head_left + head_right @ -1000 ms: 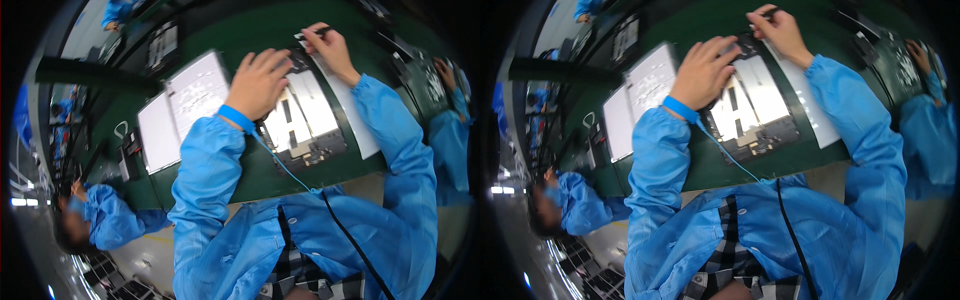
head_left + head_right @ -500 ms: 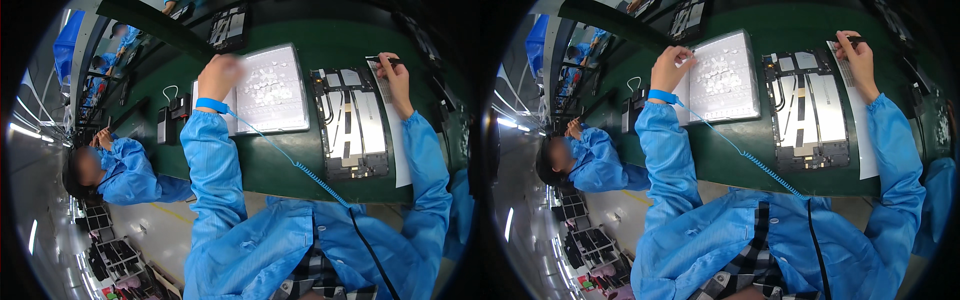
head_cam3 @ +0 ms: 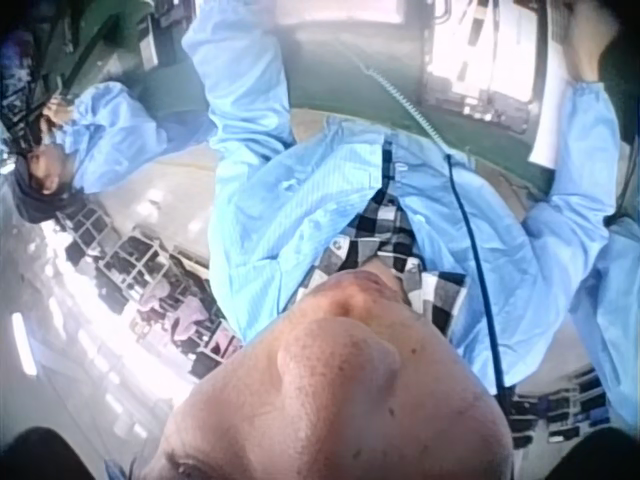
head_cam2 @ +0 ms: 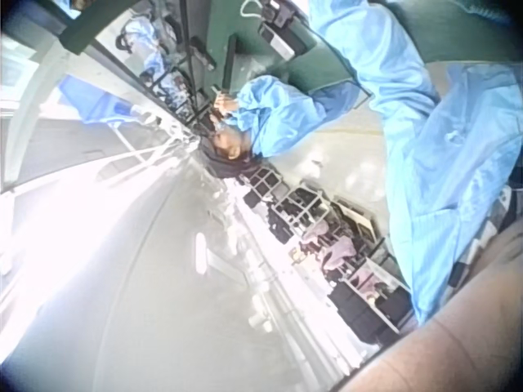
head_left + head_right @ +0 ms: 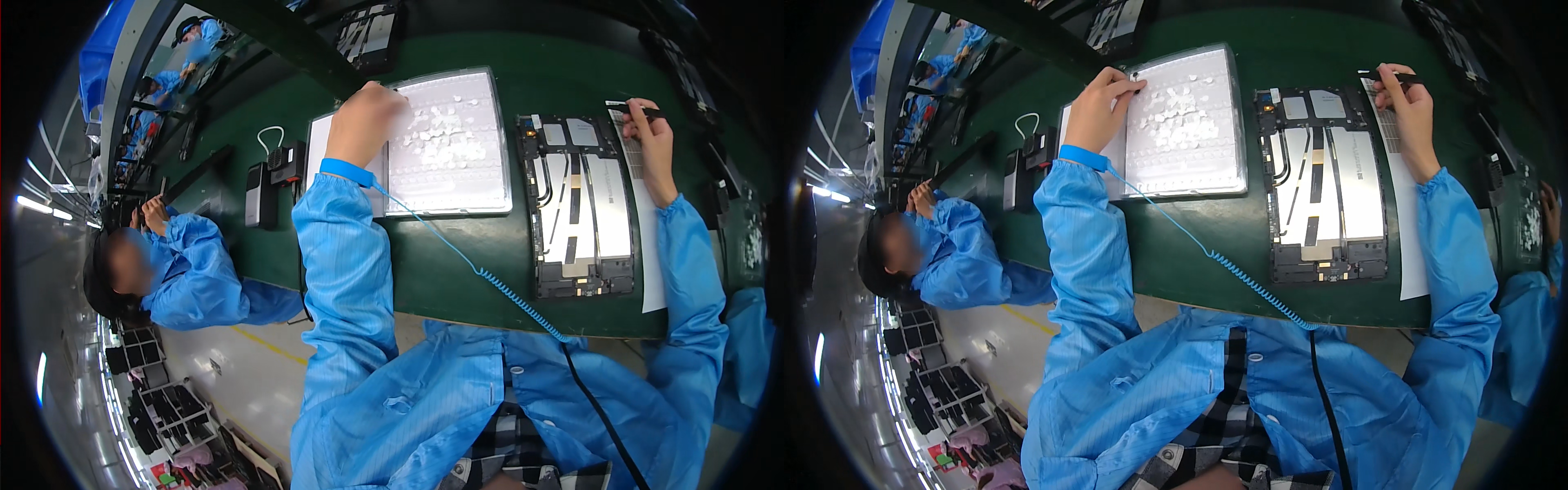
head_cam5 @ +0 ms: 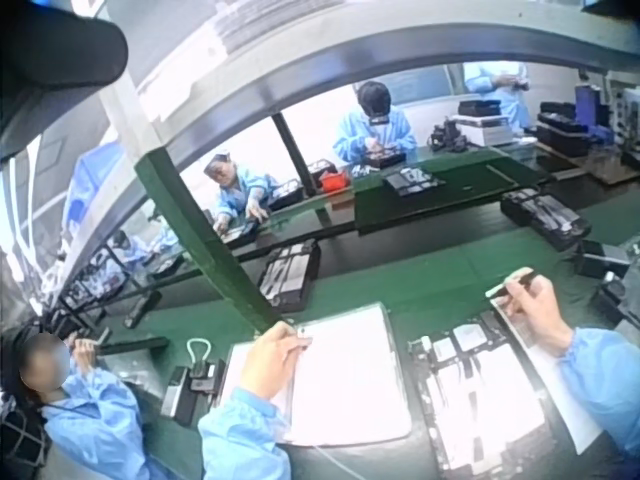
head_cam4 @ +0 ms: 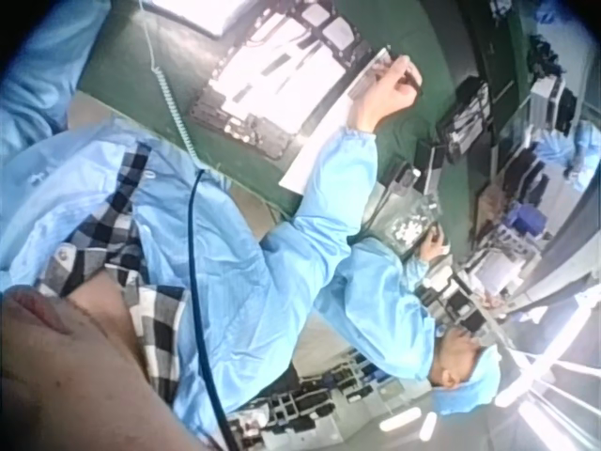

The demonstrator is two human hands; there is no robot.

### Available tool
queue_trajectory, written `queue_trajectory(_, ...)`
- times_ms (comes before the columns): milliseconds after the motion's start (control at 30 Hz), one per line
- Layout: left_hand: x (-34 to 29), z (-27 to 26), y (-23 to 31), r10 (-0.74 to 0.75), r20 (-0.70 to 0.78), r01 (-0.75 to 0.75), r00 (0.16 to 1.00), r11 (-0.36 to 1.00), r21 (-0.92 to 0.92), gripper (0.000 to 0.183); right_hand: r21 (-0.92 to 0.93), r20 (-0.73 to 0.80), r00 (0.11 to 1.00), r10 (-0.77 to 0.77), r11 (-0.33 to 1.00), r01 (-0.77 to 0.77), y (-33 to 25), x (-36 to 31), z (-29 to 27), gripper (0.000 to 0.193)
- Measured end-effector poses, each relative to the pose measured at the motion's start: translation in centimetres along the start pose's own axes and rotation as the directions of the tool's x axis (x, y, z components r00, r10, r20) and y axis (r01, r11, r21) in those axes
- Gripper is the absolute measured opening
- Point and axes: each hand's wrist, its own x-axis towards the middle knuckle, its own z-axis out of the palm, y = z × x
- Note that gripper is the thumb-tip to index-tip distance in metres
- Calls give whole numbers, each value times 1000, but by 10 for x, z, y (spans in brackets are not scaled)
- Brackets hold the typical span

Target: Assembling and inspecting internal components of a tablet on an electronics production line.

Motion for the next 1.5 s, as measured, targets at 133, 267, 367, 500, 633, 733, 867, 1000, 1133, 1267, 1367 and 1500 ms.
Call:
queue_trajectory(133, 1, -3, -3, -5, 10, 5, 1000, 1000, 14, 14, -22, -3, 1000, 2, 1000, -2, -2, 0, -1, 27)
queue_trajectory(267, 1, -8, 6, -43, 48, 45, 998, 998, -33, 6, -21, 19, 1000, 15, 1000, -14, 1, 2, -4, 28)
queue_trajectory(367, 3, -7, 4, -88, 67, 94, 994, 992, -84, 5, -6, 30, 1000, 5, 1000, -5, 3, 3, -5, 28)
queue_trajectory(500, 4, -2, -10, 102, -92, -101, 991, 995, 21, 8, -11, 37, 999, -34, 999, 35, 0, 4, 0, 27)
queue_trajectory(633, 12, -3, 8, -27, -245, -37, 969, 967, -252, 6, -49, 142, 966, -215, 973, 223, -26, -12, 14, 27)
queue_trajectory(733, 16, 4, 38, -204, -117, 84, 972, 763, -641, 7, 44, 332, 917, -219, 975, 217, -52, -22, 35, 26)
queue_trajectory(867, 4, 25, 57, -26, 164, 163, 986, 356, -920, 17, -77, 602, 739, -302, 899, 431, -80, -32, 111, 32)
queue_trajectory(1000, -1, 29, 73, -70, 197, 208, 978, 435, -876, 26, -247, 654, 640, -402, 687, 684, -63, -33, 149, 36)
queue_trajectory(1133, -3, 27, 81, -89, 175, 196, 981, 449, -872, 29, -155, 605, 614, -507, 682, 715, -57, -35, 154, 41)
queue_trajectory(1267, -8, 28, 71, -46, 160, 157, 986, 574, -804, 30, -74, 642, 507, -576, 611, 788, -54, -35, 159, 34)
queue_trajectory(1367, -7, 25, 70, -84, 195, 212, 977, 426, -880, 27, -111, 606, 550, -574, 624, 774, -54, -32, 157, 29)
queue_trajectory(1500, -1, 25, 67, -110, 247, 270, 963, 361, -893, 23, -104, 451, 627, -636, 660, 744, -54, -30, 156, 23)
